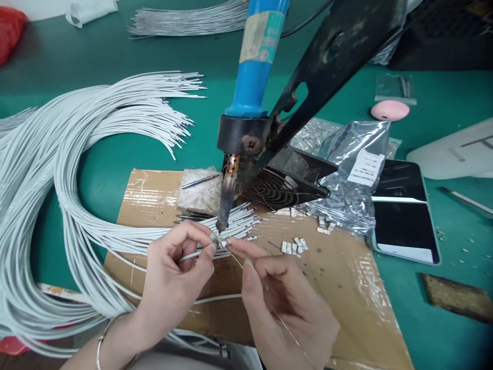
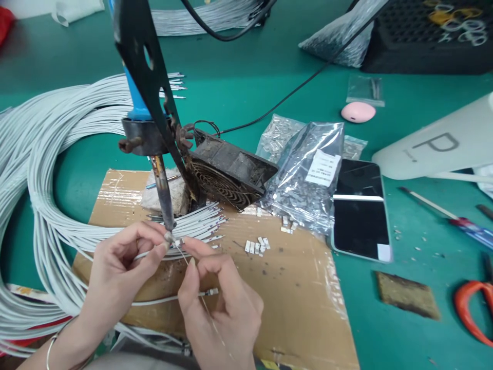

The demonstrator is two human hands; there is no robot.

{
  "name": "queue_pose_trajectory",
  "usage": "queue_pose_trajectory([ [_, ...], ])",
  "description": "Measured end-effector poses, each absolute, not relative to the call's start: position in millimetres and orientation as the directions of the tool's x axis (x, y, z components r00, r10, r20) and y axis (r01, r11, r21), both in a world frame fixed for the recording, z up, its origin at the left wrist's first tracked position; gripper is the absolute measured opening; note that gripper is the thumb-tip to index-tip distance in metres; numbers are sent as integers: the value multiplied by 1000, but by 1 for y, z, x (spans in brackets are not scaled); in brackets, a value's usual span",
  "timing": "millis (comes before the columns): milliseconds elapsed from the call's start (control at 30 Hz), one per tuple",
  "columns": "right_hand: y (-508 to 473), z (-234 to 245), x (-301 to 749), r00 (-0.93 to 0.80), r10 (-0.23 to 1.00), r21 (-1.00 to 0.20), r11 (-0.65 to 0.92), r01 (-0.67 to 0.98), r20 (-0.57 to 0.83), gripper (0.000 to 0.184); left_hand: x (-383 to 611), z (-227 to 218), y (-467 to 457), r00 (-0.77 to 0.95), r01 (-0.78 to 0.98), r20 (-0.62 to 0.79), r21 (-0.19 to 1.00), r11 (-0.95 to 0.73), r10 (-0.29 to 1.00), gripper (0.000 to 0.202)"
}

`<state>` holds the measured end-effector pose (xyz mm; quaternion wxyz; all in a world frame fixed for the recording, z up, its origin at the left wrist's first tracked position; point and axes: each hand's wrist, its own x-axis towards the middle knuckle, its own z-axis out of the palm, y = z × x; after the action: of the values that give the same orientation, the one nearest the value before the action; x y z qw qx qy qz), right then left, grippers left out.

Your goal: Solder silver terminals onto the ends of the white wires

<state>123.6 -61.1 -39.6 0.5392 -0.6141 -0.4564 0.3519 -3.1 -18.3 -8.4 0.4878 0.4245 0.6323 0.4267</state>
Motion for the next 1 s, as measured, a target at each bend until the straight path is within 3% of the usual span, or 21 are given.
queue_pose_trajectory([
  [1000, -50, -38, 119, 385, 918, -983, 27, 180, 95, 18, -6, -5, -2, -100, 148, -149, 975, 163, 984, 10],
])
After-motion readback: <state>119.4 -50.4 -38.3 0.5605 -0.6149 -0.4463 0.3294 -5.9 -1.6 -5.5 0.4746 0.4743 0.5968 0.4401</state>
